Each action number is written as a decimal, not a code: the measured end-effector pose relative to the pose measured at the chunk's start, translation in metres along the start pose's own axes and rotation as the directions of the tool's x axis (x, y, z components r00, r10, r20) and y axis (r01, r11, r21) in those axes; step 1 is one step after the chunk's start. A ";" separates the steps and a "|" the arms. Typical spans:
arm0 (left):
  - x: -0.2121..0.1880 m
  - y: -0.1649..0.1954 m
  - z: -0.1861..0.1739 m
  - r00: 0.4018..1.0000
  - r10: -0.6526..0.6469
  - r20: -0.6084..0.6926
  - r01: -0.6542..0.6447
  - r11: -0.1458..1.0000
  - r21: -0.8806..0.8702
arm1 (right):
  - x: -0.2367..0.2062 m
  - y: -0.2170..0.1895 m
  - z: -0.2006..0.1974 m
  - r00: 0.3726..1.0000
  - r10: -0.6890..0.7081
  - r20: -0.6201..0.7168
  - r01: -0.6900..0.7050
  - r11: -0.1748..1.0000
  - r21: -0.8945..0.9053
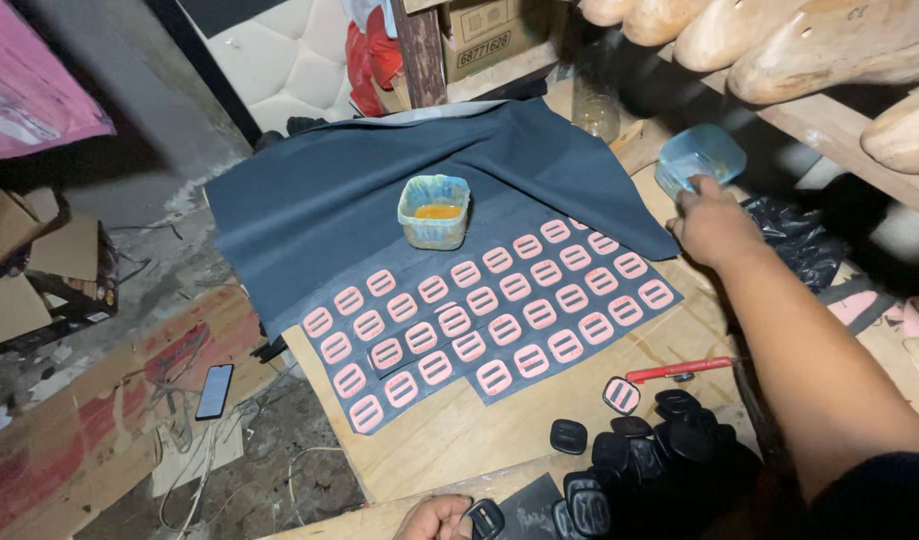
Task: The person trims small black rubber pieces using red-handled scissors and then uses a hammer to press a pink template onto each piece. The finished pieces are placed into a small plastic container on the workbench.
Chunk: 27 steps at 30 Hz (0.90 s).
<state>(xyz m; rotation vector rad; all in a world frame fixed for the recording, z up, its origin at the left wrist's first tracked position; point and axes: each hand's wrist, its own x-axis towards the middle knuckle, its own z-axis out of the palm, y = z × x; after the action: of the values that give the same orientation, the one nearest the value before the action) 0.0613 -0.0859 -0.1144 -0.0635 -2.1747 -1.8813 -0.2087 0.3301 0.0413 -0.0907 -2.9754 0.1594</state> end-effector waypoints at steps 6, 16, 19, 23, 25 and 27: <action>-0.003 0.001 0.000 0.982 -0.180 -0.058 0.183 0.982 0.043 | -0.033 0.003 0.000 0.966 -0.170 -0.196 0.165 0.985 -0.043; -0.006 0.075 -0.011 0.968 -0.244 0.051 0.246 0.969 -0.035 | -0.138 -0.073 -0.048 0.917 -0.365 -0.159 0.395 0.885 0.246; -0.005 0.096 -0.014 0.969 -0.235 0.070 0.239 0.970 -0.045 | -0.170 -0.110 -0.053 0.889 -0.453 -0.064 0.444 0.821 0.360; -0.003 0.121 -0.021 0.950 -0.297 0.093 0.301 0.953 -0.025 | -0.201 -0.149 -0.058 0.828 -0.551 -0.100 0.541 0.741 0.397; 0.004 0.130 -0.023 0.924 -0.367 0.109 0.378 0.919 -0.112 | -0.211 -0.161 -0.061 0.811 -0.579 -0.087 0.560 0.722 0.407; 0.014 0.136 -0.022 0.922 -0.370 0.112 0.384 0.911 -0.149 | -0.218 -0.169 -0.067 0.815 -0.576 -0.057 0.540 0.721 0.433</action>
<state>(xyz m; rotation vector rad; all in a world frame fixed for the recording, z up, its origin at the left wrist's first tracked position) 0.0794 -0.0874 0.0225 0.2748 -2.1970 -2.3072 0.0079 0.1539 0.0913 0.8840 -2.7992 0.7456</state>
